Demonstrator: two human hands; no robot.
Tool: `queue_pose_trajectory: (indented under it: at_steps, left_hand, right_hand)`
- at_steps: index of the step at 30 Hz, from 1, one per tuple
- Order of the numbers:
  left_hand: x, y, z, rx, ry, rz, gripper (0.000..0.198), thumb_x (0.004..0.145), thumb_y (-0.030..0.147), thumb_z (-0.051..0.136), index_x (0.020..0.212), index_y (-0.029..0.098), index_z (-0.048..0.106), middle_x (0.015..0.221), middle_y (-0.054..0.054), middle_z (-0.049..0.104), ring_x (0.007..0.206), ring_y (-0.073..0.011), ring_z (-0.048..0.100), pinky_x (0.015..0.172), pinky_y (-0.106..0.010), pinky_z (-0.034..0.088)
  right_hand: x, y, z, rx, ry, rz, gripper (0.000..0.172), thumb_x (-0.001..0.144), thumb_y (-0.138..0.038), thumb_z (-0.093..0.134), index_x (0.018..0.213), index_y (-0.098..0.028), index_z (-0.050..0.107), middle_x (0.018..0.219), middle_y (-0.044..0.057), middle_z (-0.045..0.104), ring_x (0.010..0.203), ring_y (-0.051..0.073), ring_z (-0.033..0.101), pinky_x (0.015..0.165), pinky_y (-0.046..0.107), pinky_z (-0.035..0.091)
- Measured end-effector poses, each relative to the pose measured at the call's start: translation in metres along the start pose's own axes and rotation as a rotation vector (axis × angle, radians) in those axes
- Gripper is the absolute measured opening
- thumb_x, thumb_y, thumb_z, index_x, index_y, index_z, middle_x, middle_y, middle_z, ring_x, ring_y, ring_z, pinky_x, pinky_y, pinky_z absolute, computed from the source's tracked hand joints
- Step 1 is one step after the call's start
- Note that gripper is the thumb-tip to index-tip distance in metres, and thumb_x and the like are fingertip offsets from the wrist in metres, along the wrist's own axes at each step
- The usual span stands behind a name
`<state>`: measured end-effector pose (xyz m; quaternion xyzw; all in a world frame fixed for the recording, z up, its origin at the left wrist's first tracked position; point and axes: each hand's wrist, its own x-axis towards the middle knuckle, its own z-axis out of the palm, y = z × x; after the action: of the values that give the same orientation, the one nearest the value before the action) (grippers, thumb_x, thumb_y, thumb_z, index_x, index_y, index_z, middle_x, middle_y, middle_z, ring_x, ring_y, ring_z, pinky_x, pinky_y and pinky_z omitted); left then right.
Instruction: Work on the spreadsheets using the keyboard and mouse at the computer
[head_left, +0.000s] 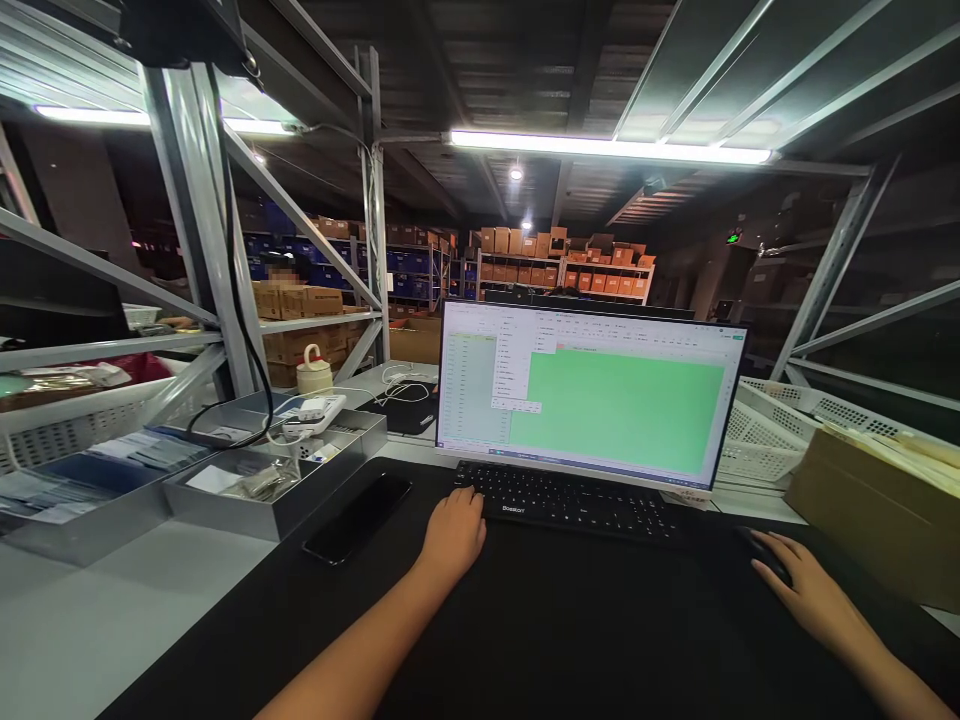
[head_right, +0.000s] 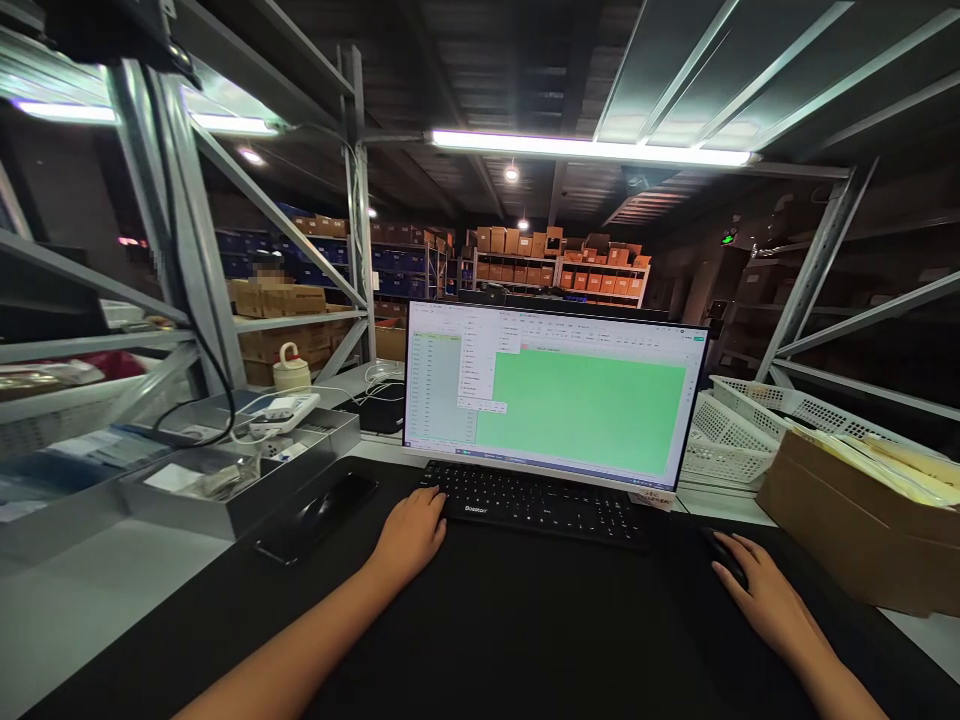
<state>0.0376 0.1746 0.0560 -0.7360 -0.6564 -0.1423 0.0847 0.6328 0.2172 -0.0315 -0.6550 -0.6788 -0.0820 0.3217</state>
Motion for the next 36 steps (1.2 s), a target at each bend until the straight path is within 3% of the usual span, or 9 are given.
queue_pose_trajectory:
  at_steps: [6,25,36]
  left_hand:
    - [-0.001,0.0,0.0,0.03,0.002,0.006,0.042,0.093,0.018,0.045,0.131,0.01,0.061,0.145,-0.018,0.059,0.134,-0.0308,0.055,0.11,-0.045,0.046]
    - [0.001,-0.001,0.003,0.038,0.01,0.006,0.039,0.092,0.018,0.048,0.127,0.013,0.064,0.144,-0.017,0.06,0.133,-0.0294,0.056,0.108,-0.043,0.047]
    - [0.001,-0.002,0.004,0.027,0.012,0.004,0.041,0.092,0.018,0.047,0.129,0.013,0.063,0.145,-0.017,0.06,0.134,-0.0299,0.055,0.109,-0.044,0.047]
  right_hand:
    - [-0.002,-0.009,-0.004,-0.001,0.013,0.041,0.063,0.084,-0.065,0.048,0.13,-0.026,0.066,0.133,0.013,0.066,0.122,0.033,0.065,0.099,0.049,0.056]
    - [0.0,0.005,0.003,-0.023,0.056,0.012,0.056,0.084,-0.057,0.047,0.126,-0.024,0.067,0.128,0.014,0.066,0.121,0.033,0.065,0.102,0.05,0.055]
    - [-0.001,0.009,0.002,-0.02,0.009,0.023,0.058,0.089,-0.059,0.045,0.132,-0.025,0.065,0.134,0.014,0.062,0.125,0.032,0.062,0.102,0.049,0.054]
